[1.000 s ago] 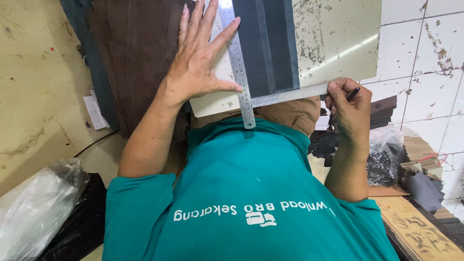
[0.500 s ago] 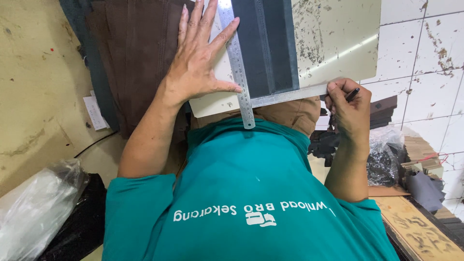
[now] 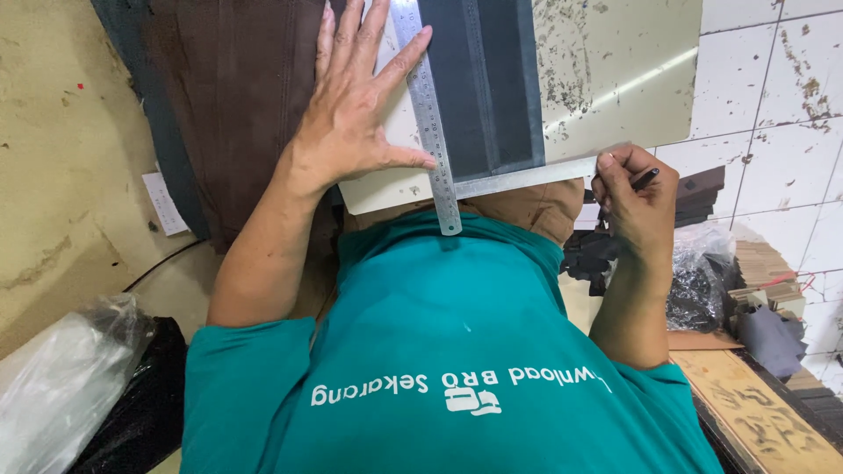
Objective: Measuring and marking leather pieces with a ruler and a pen for future cutting or assembly
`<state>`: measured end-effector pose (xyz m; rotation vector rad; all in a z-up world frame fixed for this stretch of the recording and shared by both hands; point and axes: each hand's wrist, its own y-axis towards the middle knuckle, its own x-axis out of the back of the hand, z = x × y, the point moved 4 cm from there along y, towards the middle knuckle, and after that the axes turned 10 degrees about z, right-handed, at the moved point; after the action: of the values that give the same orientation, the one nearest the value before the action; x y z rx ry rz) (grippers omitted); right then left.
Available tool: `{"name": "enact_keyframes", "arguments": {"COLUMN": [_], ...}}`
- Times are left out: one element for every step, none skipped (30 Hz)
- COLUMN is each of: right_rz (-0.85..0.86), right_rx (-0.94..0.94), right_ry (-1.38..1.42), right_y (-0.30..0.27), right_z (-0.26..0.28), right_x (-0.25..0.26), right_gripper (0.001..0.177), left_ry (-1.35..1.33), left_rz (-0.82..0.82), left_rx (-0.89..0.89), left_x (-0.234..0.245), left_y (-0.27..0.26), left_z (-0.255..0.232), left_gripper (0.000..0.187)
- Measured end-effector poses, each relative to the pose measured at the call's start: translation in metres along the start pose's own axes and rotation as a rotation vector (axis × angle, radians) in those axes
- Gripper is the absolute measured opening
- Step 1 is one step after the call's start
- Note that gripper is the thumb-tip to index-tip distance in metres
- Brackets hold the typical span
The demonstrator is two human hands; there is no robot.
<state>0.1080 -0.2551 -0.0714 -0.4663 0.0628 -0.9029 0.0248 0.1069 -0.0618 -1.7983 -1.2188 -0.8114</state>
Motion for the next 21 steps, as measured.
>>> {"name": "enact_keyframes", "arguments": {"right_rz": [0.001, 0.014, 0.026, 0.026, 0.025, 0.023, 0.023, 0.028, 0.032, 0.033, 0.027, 0.020, 0.021, 0.007, -0.007, -0.006, -0.005, -0.004, -0.004, -0.013, -0.022], "right_rx": [-0.003, 0.002, 0.006, 0.004, 0.007, 0.010, 0.009, 0.028, 0.047, 0.046, 0.057, 0.068, 0.067, 0.053, 0.040, 0.039, 0.036, 0.033, 0.033, 0.020, 0.008], "right_ry": [0.001, -0.016, -0.034, -0.033, -0.038, -0.042, -0.042, -0.042, -0.043, -0.042, -0.054, -0.066, -0.066, -0.048, -0.031, -0.031, -0.032, -0.033, -0.034, -0.031, -0.029], "right_y": [0.0001, 0.0003, 0.0002, 0.0001, 0.0002, 0.0002, 0.0003, 0.0003, 0.0001, 0.0001, 0.0004, 0.0006, 0.0014, 0.0021, 0.0029, 0.0032, 0.0036, 0.0040, 0.0040, 0.0040, 0.0040], "right_z": [-0.0011, -0.0017, -0.0023, -0.0023, -0.0019, -0.0014, -0.0008, 0.0007, 0.0021, 0.0016, 0.0018, 0.0021, 0.0017, 0.0007, -0.0003, -0.0002, -0.0001, 0.0000, -0.0007, -0.0019, -0.0030], "right_x": [0.0012, 0.0020, 0.0030, 0.0026, 0.0024, 0.0023, 0.0020, 0.0014, 0.0006, 0.0004, 0.0008, 0.0011, 0.0005, 0.0005, 0.0005, 0.0006, 0.0006, 0.0006, 0.0004, 0.0006, 0.0009], "right_gripper": [0.025, 0.023, 0.022, 0.022, 0.023, 0.023, 0.023, 0.024, 0.026, 0.026, 0.026, 0.027, 0.027, 0.025, 0.023, 0.023, 0.024, 0.025, 0.025, 0.024, 0.024], "left_ry": [-0.001, 0.012, 0.026, 0.025, 0.009, -0.006, -0.007, 0.000, 0.006, 0.005, 0.002, -0.002, -0.003, -0.002, -0.002, -0.002, -0.015, -0.028, -0.029, -0.019, -0.009], "left_rz": [0.002, 0.010, 0.018, 0.021, 0.016, 0.012, 0.013, 0.021, 0.028, 0.030, 0.033, 0.037, 0.037, 0.035, 0.032, 0.032, 0.025, 0.017, 0.017, 0.023, 0.028], "left_rx": [0.001, 0.005, 0.007, 0.008, 0.005, 0.003, 0.003, 0.007, 0.012, 0.013, 0.016, 0.018, 0.019, 0.016, 0.014, 0.014, 0.009, 0.004, 0.005, 0.009, 0.012], "left_x": [-0.0005, -0.0010, -0.0016, -0.0005, 0.0010, 0.0026, 0.0025, 0.0021, 0.0016, 0.0024, 0.0032, 0.0040, 0.0040, 0.0041, 0.0044, 0.0042, 0.0045, 0.0047, 0.0046, 0.0042, 0.0040], "left_y": [-0.0001, -0.0002, -0.0001, 0.0000, 0.0003, 0.0005, 0.0009, 0.0011, 0.0008, 0.0005, 0.0006, 0.0007, 0.0007, 0.0005, 0.0005, 0.0005, 0.0002, 0.0000, -0.0002, -0.0003, -0.0003], "left_z": [0.0004, 0.0006, 0.0007, -0.0001, -0.0011, -0.0020, -0.0018, -0.0015, -0.0012, -0.0019, -0.0025, -0.0031, -0.0031, -0.0033, -0.0034, -0.0030, -0.0028, -0.0025, -0.0026, -0.0026, -0.0026], "left_gripper": [0.138, 0.138, 0.138, 0.138, 0.138, 0.137, 0.137, 0.137, 0.137, 0.137, 0.137, 0.137, 0.137, 0.137, 0.137, 0.137, 0.137, 0.137, 0.137, 0.138, 0.139]}}
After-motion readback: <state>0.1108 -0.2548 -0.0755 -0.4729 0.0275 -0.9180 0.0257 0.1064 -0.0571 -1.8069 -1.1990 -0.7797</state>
